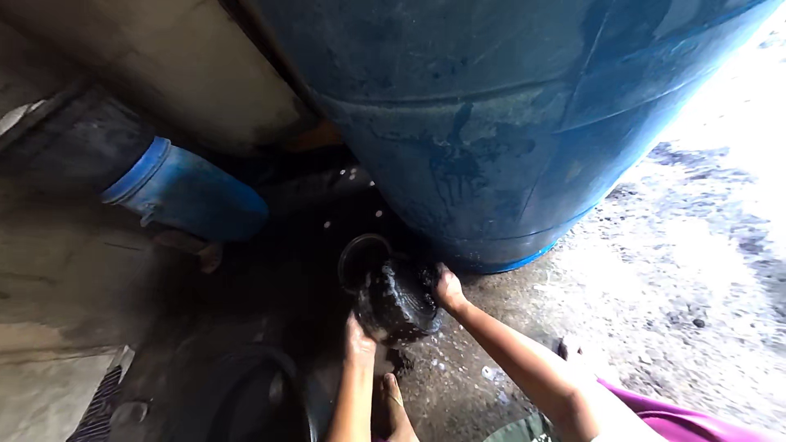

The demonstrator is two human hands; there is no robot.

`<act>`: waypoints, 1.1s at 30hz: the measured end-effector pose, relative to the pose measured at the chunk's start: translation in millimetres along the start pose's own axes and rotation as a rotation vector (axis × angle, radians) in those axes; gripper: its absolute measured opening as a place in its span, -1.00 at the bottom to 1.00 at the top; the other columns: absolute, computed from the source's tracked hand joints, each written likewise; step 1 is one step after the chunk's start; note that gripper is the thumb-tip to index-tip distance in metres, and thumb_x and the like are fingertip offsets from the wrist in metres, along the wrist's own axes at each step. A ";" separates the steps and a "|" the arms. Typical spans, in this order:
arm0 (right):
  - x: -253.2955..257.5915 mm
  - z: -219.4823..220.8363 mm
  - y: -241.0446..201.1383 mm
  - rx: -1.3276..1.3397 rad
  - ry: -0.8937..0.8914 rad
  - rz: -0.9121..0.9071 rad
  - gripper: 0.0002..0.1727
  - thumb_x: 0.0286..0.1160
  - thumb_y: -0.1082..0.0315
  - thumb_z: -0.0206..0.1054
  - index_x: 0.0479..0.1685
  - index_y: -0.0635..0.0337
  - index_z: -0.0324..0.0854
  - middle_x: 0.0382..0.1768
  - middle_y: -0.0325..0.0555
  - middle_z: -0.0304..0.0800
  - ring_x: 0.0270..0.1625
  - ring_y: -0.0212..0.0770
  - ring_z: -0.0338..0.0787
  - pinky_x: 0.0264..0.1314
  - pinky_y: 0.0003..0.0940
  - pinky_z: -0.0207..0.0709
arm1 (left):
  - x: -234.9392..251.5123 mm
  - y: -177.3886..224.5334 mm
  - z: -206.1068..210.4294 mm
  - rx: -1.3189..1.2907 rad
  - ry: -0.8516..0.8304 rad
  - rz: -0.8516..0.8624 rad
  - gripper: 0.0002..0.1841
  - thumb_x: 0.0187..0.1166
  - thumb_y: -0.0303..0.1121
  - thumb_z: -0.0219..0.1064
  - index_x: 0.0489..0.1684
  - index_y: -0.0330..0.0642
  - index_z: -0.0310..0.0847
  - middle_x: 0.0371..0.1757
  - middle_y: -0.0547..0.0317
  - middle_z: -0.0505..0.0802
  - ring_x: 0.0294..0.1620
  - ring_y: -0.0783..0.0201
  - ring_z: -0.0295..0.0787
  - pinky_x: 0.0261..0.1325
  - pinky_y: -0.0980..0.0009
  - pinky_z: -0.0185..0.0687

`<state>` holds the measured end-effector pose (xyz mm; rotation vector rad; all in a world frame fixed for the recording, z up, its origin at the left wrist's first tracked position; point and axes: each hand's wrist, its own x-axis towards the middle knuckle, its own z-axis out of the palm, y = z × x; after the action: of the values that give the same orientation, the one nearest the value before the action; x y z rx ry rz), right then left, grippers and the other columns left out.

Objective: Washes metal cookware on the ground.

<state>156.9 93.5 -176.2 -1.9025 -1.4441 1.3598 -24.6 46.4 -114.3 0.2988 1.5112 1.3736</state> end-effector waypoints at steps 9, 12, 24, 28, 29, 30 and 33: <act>-62.2 9.7 -42.3 0.144 -0.144 -0.372 -0.54 0.78 0.36 0.07 0.51 0.49 0.46 0.39 0.37 0.68 0.48 0.18 0.69 0.63 0.00 0.43 | 20.3 11.3 -29.8 -0.016 0.105 0.145 -0.49 0.92 -0.09 -0.29 0.51 -0.24 0.35 0.24 -0.09 0.71 0.15 0.12 0.70 0.16 0.09 0.67; -63.5 0.9 -59.6 0.128 -0.124 -0.491 -0.54 0.74 0.37 0.11 0.47 0.51 0.50 0.40 0.40 0.67 0.50 0.22 0.67 0.63 0.08 0.38 | 22.2 -2.0 -29.9 0.053 0.067 0.098 -0.49 0.92 -0.10 -0.25 0.50 -0.28 0.39 0.25 -0.12 0.73 0.17 0.10 0.72 0.21 0.08 0.67; 6.7 -15.8 -13.3 -0.065 0.004 -0.071 -0.47 0.72 0.32 0.14 0.64 0.30 0.41 0.51 0.28 0.62 0.56 0.22 0.61 0.63 0.18 0.37 | -2.2 -4.0 5.8 -0.018 -0.032 -0.037 -0.52 0.91 -0.10 -0.26 0.30 -0.22 0.50 -0.01 -0.03 0.80 -0.06 0.17 0.79 -0.05 0.15 0.76; -10.3 1.1 1.5 -0.018 -0.082 -0.020 -0.43 0.69 0.35 0.18 0.68 0.33 0.34 0.45 0.37 0.64 0.50 0.30 0.65 0.56 0.23 0.44 | 7.0 9.4 -4.3 -0.010 0.037 0.088 -0.52 0.91 -0.11 -0.23 0.41 -0.24 0.46 0.11 -0.07 0.77 0.05 0.14 0.75 0.06 0.10 0.72; -19.5 2.1 -5.2 0.007 -0.098 -0.045 -0.44 0.71 0.35 0.18 0.67 0.35 0.34 0.45 0.38 0.64 0.50 0.30 0.65 0.58 0.21 0.43 | 11.2 10.0 -9.5 -0.015 0.057 0.116 -0.53 0.91 -0.11 -0.23 0.40 -0.24 0.45 0.12 -0.06 0.77 0.05 0.15 0.75 0.07 0.10 0.72; -29.1 2.5 -13.7 0.016 -0.114 -0.088 -0.46 0.73 0.35 0.16 0.65 0.38 0.36 0.44 0.38 0.64 0.50 0.29 0.66 0.58 0.19 0.42 | 15.0 9.8 -15.4 -0.027 0.069 0.137 -0.53 0.91 -0.11 -0.24 0.41 -0.23 0.44 0.13 -0.04 0.76 0.06 0.16 0.75 0.07 0.11 0.72; -52.6 0.9 -44.1 0.018 -0.176 -0.256 -0.50 0.75 0.33 0.13 0.58 0.43 0.41 0.41 0.37 0.66 0.49 0.24 0.67 0.59 0.13 0.43 | 23.2 10.3 -28.1 -0.055 0.079 0.163 -0.53 0.91 -0.10 -0.26 0.41 -0.21 0.42 0.12 -0.01 0.75 0.05 0.18 0.75 0.06 0.13 0.73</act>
<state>133.7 63.8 -118.9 -1.5539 -1.6862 1.4382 -61.4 50.3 -122.3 0.3437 1.5381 1.5688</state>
